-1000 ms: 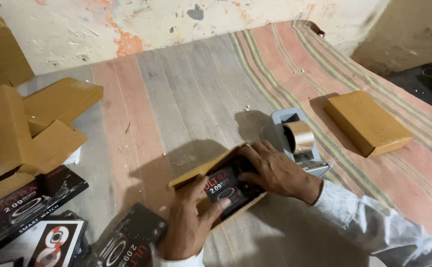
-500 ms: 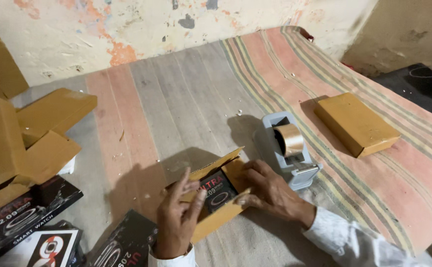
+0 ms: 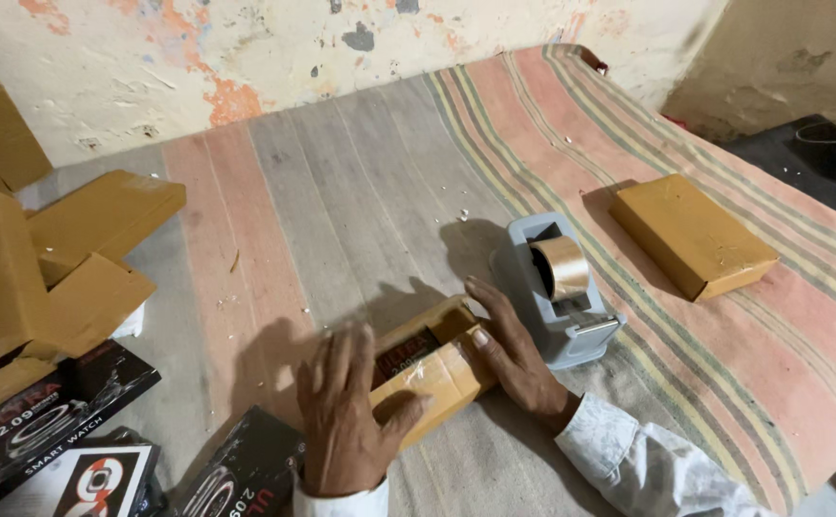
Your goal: The person places smartwatch boxes into small cardboard boxes, adds foam padding, closes the flaps, and seals them with a tape dispenser. The person repeats this process for multiple units, stacking the sealed boxes on the table.
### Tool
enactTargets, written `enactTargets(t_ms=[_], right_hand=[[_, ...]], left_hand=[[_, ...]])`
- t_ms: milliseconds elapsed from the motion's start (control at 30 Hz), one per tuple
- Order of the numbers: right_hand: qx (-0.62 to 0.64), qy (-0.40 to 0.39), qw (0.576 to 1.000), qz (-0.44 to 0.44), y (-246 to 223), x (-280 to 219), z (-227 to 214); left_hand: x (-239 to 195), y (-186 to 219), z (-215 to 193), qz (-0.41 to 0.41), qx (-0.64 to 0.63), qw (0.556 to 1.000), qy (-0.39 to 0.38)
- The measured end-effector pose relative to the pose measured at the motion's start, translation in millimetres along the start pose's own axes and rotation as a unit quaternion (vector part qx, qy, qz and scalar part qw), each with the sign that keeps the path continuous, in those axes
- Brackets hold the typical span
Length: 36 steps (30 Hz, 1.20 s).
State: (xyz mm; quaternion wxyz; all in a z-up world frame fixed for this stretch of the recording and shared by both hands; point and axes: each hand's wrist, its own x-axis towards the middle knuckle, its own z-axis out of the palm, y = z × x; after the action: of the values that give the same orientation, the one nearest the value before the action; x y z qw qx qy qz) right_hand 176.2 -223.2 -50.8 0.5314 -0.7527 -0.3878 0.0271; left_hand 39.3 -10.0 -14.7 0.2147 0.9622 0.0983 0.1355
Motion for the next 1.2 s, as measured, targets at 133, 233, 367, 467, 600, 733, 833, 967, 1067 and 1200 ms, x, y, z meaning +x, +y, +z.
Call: enactTargets(t_ms=[133, 233, 367, 467, 600, 733, 833, 967, 1067, 1200], right_hand=[[0.007, -0.069, 0.997, 0.021, -3.4, 1.2, -8.9], [-0.149, -0.181, 0.970, -0.059, -9.4, 3.5, -21.5], [-0.320, -0.236, 0.900, -0.176, -20.6, 25.1, -32.2], [-0.320, -0.198, 0.896, -0.234, -34.0, 31.4, -27.5], [-0.459, -0.236, 0.857, 0.005, -60.0, 4.0, -20.0], [-0.380, -0.131, 0.915, 0.032, -68.4, -80.3, -7.1], [-0.350, -0.088, 0.933, 0.011, -53.3, -127.6, 11.8], [-0.185, 0.023, 0.979, 0.078, -43.6, -146.9, 9.8], [-0.140, 0.034, 0.990, -0.009, -41.2, -125.9, -2.0], [-0.125, 0.108, 0.986, -0.012, -41.8, -105.4, -1.2]], left_hand=[[3.2, 20.6, -15.1, -0.060, 0.002, 0.981, -0.185], [3.0, 27.9, -21.0, -0.128, 0.084, 0.940, -0.304], [1.3, 25.0, -19.3, -0.081, 0.046, 0.976, -0.199], [-6.0, 19.8, -7.4, -0.045, 0.017, 0.989, -0.140], [-5.9, 10.2, 3.8, -0.047, 0.066, 0.995, -0.053], [-2.0, 6.4, 17.5, -0.076, 0.020, 0.993, -0.084], [-5.8, 15.5, 29.0, -0.004, -0.129, 0.992, -0.011], [-4.8, 27.2, 34.1, 0.025, -0.108, 0.994, -0.005], [4.5, 34.5, 33.6, -0.001, -0.153, 0.988, 0.007], [8.9, 57.3, 40.7, 0.034, -0.231, 0.972, 0.029]])
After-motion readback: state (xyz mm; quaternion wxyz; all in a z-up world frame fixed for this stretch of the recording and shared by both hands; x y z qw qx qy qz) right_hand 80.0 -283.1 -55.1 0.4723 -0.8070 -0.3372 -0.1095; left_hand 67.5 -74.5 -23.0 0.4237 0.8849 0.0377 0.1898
